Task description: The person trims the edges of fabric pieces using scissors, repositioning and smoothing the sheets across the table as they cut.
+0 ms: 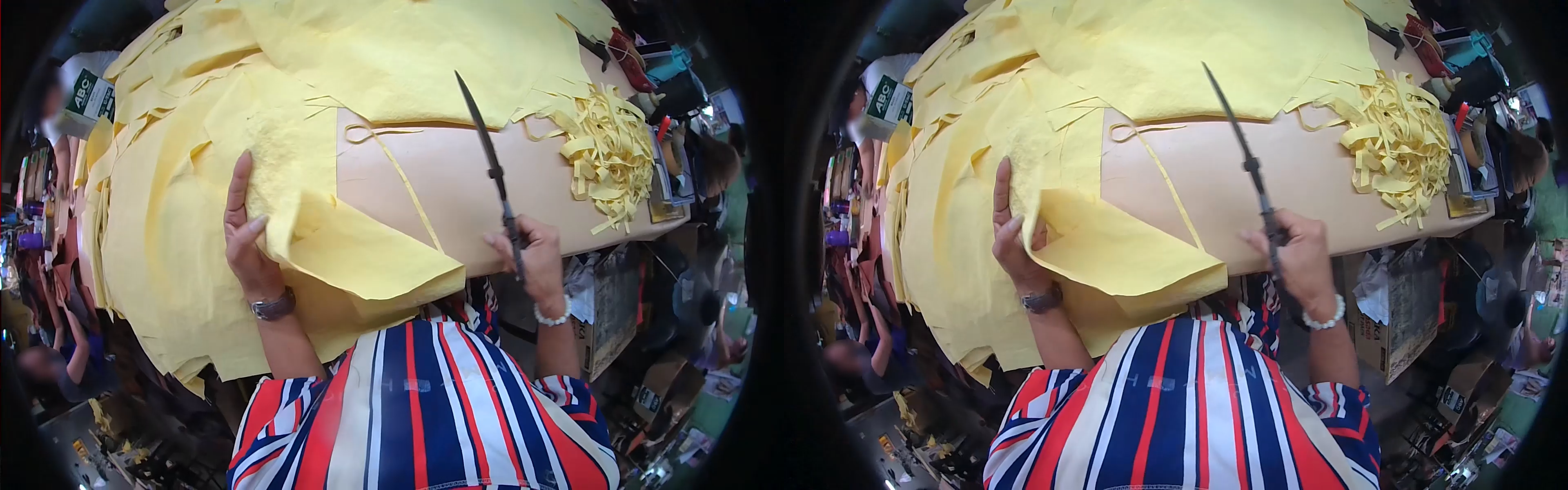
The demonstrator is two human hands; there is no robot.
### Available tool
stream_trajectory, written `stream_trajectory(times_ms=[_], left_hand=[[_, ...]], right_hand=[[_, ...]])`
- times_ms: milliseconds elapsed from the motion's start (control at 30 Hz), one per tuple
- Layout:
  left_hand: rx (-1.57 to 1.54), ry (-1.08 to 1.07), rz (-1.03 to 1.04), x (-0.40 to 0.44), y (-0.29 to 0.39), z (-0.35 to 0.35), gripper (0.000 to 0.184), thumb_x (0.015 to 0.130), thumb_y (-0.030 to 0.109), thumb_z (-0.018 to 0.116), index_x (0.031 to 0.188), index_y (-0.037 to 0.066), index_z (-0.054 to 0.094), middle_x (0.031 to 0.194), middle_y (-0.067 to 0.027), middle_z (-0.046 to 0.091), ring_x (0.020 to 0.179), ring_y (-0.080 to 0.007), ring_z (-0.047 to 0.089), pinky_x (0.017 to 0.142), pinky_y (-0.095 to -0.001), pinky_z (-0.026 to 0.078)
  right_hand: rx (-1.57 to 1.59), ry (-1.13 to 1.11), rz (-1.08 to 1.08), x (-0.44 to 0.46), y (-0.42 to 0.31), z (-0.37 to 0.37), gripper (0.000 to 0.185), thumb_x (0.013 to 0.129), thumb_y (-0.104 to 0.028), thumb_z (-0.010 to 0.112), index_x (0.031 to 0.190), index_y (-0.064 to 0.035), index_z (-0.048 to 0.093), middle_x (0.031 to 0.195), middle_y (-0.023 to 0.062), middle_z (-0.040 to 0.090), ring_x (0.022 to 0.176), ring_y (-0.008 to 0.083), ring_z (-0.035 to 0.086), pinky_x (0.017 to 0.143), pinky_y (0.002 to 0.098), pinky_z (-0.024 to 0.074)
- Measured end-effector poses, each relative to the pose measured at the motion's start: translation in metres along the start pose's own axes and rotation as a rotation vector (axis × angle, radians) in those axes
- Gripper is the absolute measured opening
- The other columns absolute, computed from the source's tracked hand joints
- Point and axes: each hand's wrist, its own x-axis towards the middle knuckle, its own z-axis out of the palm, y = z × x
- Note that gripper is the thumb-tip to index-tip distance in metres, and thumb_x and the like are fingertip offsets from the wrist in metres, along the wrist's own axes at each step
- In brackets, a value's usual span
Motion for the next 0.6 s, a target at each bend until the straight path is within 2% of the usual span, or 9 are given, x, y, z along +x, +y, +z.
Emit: stream_trajectory(times_ms=[67, 133, 233, 333, 433, 533, 600], left_hand=[[-0.142, 0.021, -0.044, 0.002, 0.001, -0.005, 0.075, 0.058, 0.007, 0.049, 0.131, -0.005, 0.035, 0.133, -0.0173, 0.039, 0.122, -0.0259, 0.040, 0.103, -0.0344, 0.032], [-0.231, 0.015, -0.058, 0.006, 0.000, -0.007, 0.076, 0.058, 0.007, 0.049, 0.131, -0.005, 0.033, 0.132, -0.0176, 0.039, 0.120, -0.0264, 0.042, 0.101, -0.0341, 0.034], [-0.219, -0.013, -0.106, 0.008, -0.007, -0.007, 0.078, 0.056, 0.009, 0.050, 0.131, -0.005, 0.035, 0.132, -0.0174, 0.040, 0.119, -0.0259, 0.043, 0.102, -0.0335, 0.033], [-0.090, -0.101, -0.085, 0.009, -0.011, -0.006, 0.079, 0.059, 0.015, 0.050, 0.133, -0.004, 0.032, 0.131, -0.0172, 0.041, 0.118, -0.0259, 0.044, 0.102, -0.0358, 0.033], [-0.130, -0.092, -0.132, 0.008, -0.007, 0.001, 0.079, 0.055, 0.012, 0.052, 0.130, -0.006, 0.035, 0.131, -0.0174, 0.041, 0.120, -0.0246, 0.042, 0.103, -0.0322, 0.030], [-0.159, -0.082, -0.153, 0.009, -0.006, -0.001, 0.079, 0.055, 0.011, 0.053, 0.130, -0.006, 0.036, 0.130, -0.0181, 0.042, 0.121, -0.0243, 0.040, 0.104, -0.0318, 0.028], [-0.159, -0.077, -0.164, 0.008, -0.008, -0.003, 0.079, 0.055, 0.011, 0.053, 0.130, -0.006, 0.036, 0.130, -0.0181, 0.042, 0.121, -0.0243, 0.040, 0.104, -0.0317, 0.028]], right_hand=[[-0.235, 0.062, -0.054, 0.008, -0.003, -0.015, 0.026, 0.070, -0.017, 0.074, 0.064, 0.0013, 0.058, 0.048, -0.0030, 0.046, 0.043, 0.0031, 0.040, 0.038, 0.0227, 0.0282], [-0.442, 0.103, -0.024, 0.019, -0.009, -0.021, 0.026, 0.068, -0.018, 0.074, 0.064, 0.0022, 0.058, 0.046, 0.0033, 0.050, 0.040, 0.0116, 0.044, 0.040, 0.0279, 0.0335], [-0.731, 0.035, -0.065, 0.040, -0.006, -0.029, 0.021, 0.069, -0.015, 0.070, 0.070, 0.0026, 0.059, 0.059, 0.0127, 0.057, 0.052, 0.0236, 0.055, 0.052, 0.0336, 0.0429], [-0.889, 0.076, -0.387, 0.044, -0.025, -0.013, 0.018, 0.069, -0.013, 0.065, 0.080, 0.0013, 0.059, 0.078, 0.0163, 0.058, 0.074, 0.0304, 0.058, 0.067, 0.0361, 0.0462], [-0.763, -0.043, -0.608, 0.059, -0.054, 0.030, 0.024, 0.070, -0.010, 0.062, 0.091, 0.0007, 0.058, 0.087, 0.0133, 0.056, 0.082, 0.0309, 0.057, 0.071, 0.0379, 0.0454], [-0.768, -0.082, -0.793, 0.096, -0.066, 0.086, 0.029, 0.069, -0.009, 0.060, 0.096, 0.0005, 0.054, 0.084, 0.0133, 0.055, 0.077, 0.0319, 0.055, 0.069, 0.0384, 0.0456], [-0.799, -0.131, -0.818, 0.122, -0.058, 0.109, 0.030, 0.068, -0.008, 0.059, 0.096, 0.0009, 0.053, 0.082, 0.0139, 0.055, 0.074, 0.0331, 0.054, 0.068, 0.0386, 0.0456]])
